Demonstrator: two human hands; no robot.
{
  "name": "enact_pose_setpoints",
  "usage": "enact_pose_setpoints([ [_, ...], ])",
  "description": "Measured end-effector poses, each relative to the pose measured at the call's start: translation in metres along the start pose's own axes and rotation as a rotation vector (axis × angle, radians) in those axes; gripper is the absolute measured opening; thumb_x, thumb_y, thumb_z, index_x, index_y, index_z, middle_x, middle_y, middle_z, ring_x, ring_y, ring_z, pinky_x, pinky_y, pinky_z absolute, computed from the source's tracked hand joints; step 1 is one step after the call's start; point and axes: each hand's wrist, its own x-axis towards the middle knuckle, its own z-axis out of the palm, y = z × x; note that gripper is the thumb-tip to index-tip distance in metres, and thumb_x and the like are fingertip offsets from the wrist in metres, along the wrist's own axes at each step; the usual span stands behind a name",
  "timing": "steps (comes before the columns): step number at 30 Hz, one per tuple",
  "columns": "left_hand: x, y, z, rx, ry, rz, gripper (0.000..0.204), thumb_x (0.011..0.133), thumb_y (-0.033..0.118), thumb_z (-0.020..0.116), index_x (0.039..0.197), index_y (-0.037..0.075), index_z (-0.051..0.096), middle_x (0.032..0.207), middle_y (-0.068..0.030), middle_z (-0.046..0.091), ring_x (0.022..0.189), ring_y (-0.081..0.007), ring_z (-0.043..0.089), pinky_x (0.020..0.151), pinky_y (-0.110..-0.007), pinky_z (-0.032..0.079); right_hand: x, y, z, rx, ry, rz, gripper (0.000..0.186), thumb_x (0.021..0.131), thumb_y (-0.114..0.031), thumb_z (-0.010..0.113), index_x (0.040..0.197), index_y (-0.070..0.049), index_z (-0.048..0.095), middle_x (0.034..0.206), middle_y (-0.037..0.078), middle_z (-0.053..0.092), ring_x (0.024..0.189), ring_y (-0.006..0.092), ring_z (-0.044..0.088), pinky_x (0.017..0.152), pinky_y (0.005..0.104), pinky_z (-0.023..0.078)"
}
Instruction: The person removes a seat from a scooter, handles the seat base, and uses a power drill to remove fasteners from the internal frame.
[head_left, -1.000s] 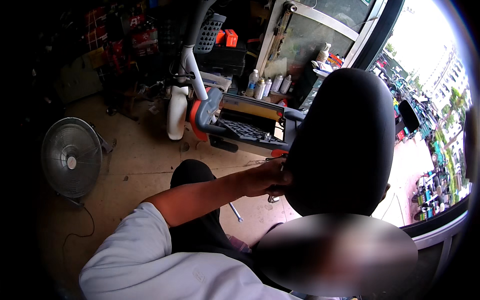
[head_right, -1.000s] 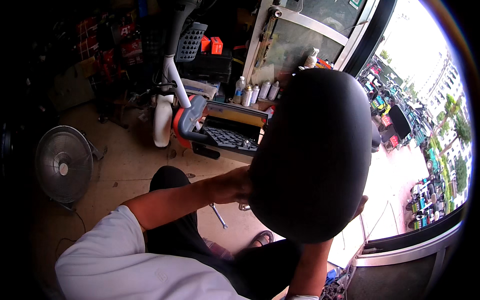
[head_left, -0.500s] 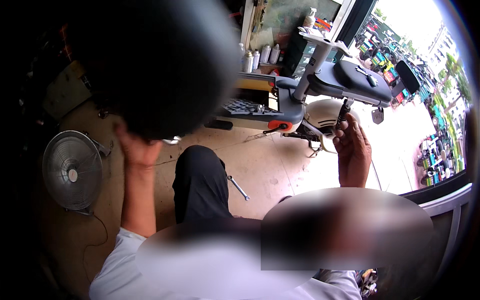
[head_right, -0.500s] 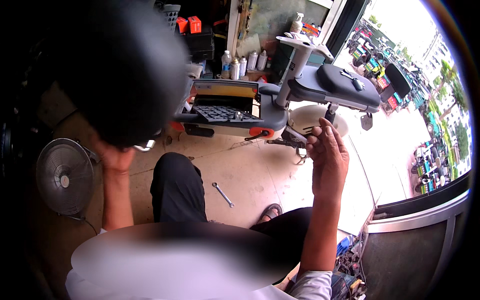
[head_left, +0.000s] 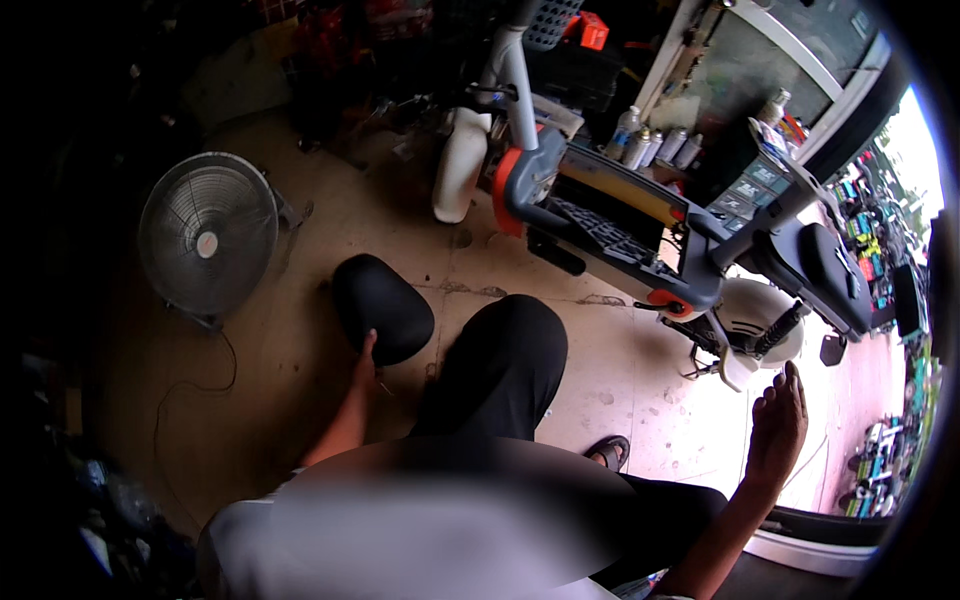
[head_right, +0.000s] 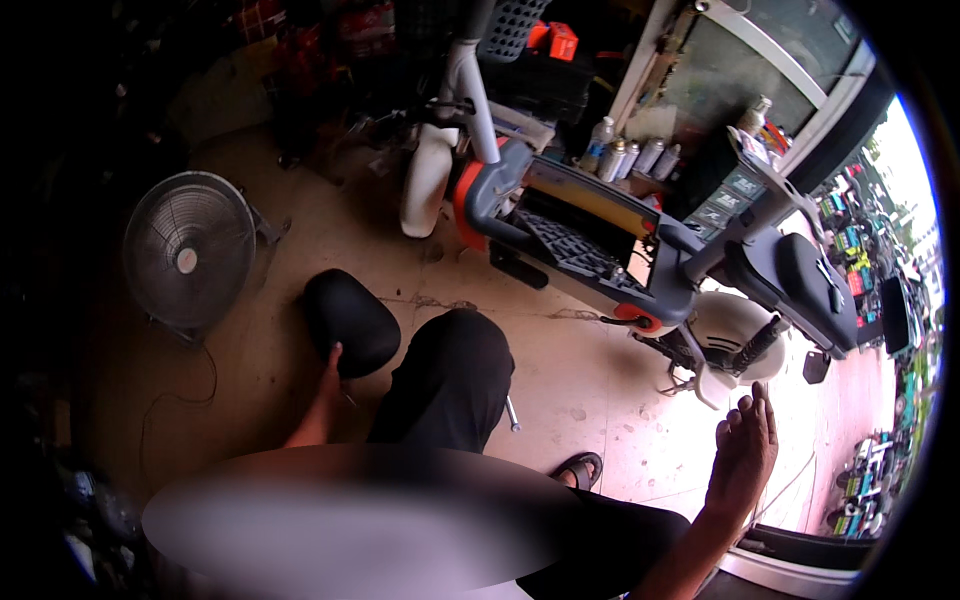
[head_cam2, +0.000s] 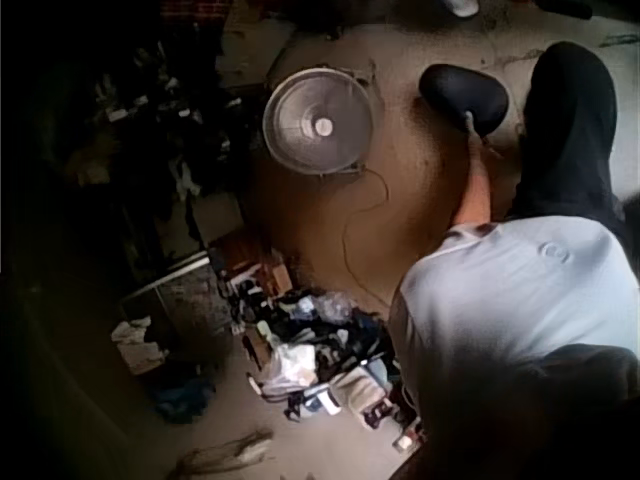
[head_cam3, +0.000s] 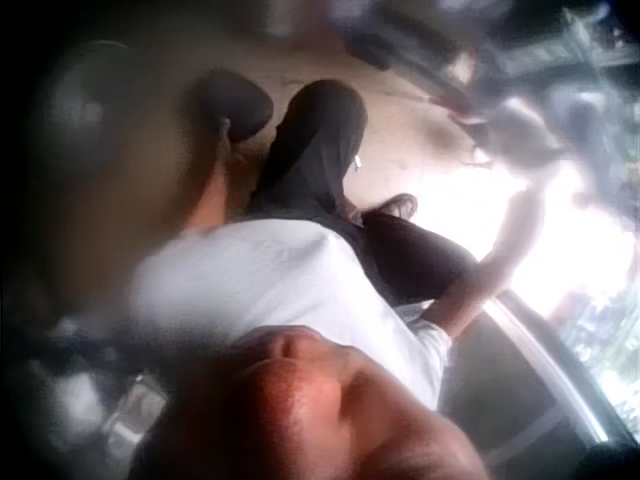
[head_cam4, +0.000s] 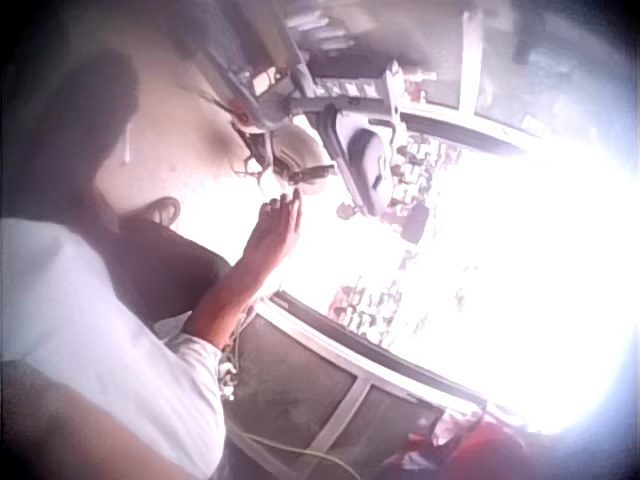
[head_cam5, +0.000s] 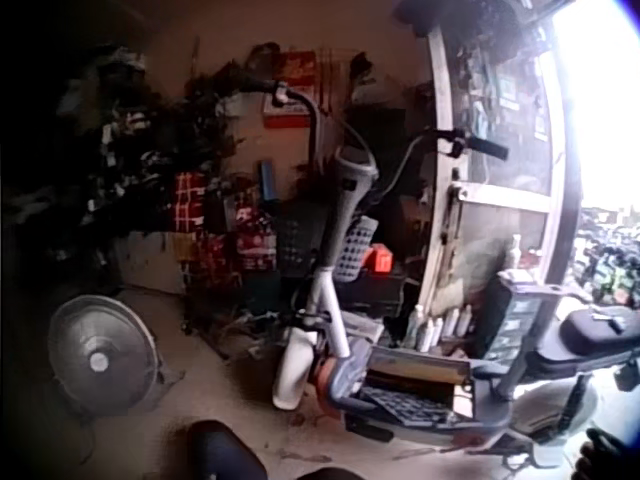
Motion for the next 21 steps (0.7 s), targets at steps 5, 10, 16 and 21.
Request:
enact_pose_setpoints([
  [5, -0.015, -0.037, -0.005, -0.103, 0.009, -0.105, 0.102, 0.079, 0.070, 0.081, 0.155, 0.008, 0.053, 0.149, -0.0072, 0.061, 0.124, -0.0257, 0.059, 0.102, -0.042, 0.048, 0.007, 0.010, 0.003, -0.027, -0.004, 0.040, 0.039, 0.109, -0.012, 0.060, 0.146, 0.000, 0.057, 0.111, 0.003, 0.066, 0.090, 0.0083, 0.061, 0.078, 0.0226, 0.051],
  [10, 0.044, -0.044, -0.054, -0.285, -0.266, -0.239, 0.100, 0.082, 0.071, 0.077, 0.158, 0.011, 0.050, 0.150, -0.0085, 0.060, 0.129, -0.0254, 0.059, 0.104, -0.047, 0.050, 0.023, 0.021, 0.016, -0.058, -0.061, 0.123, 0.038, 0.109, -0.013, 0.061, 0.144, 0.001, 0.058, 0.108, 0.004, 0.066, 0.088, 0.0084, 0.063, 0.075, 0.0218, 0.052],
  [16, 0.041, 0.026, 0.012, -0.092, -0.078, -0.098, 0.087, 0.080, 0.071, 0.080, 0.146, 0.018, 0.062, 0.109, -0.0019, 0.071, 0.067, -0.0168, 0.056, 0.057, -0.033, 0.049, 0.013, 0.019, 0.033, -0.124, -0.003, 0.117, 0.036, 0.107, -0.014, 0.063, 0.139, 0.001, 0.059, 0.101, 0.002, 0.067, 0.082, 0.0084, 0.063, 0.069, 0.0202, 0.052],
  [21, 0.146, 0.049, -0.018, -0.232, 0.257, -0.121, 0.061, 0.083, 0.065, 0.082, 0.116, 0.015, 0.070, 0.074, 0.0014, 0.056, 0.052, -0.0123, 0.046, 0.047, -0.032, 0.041, 0.035, 0.029, 0.052, -0.091, -0.092, 0.186, 0.034, 0.107, -0.013, 0.063, 0.135, 0.006, 0.059, 0.099, 0.007, 0.068, 0.078, 0.0106, 0.065, 0.067, 0.0225, 0.055],
])
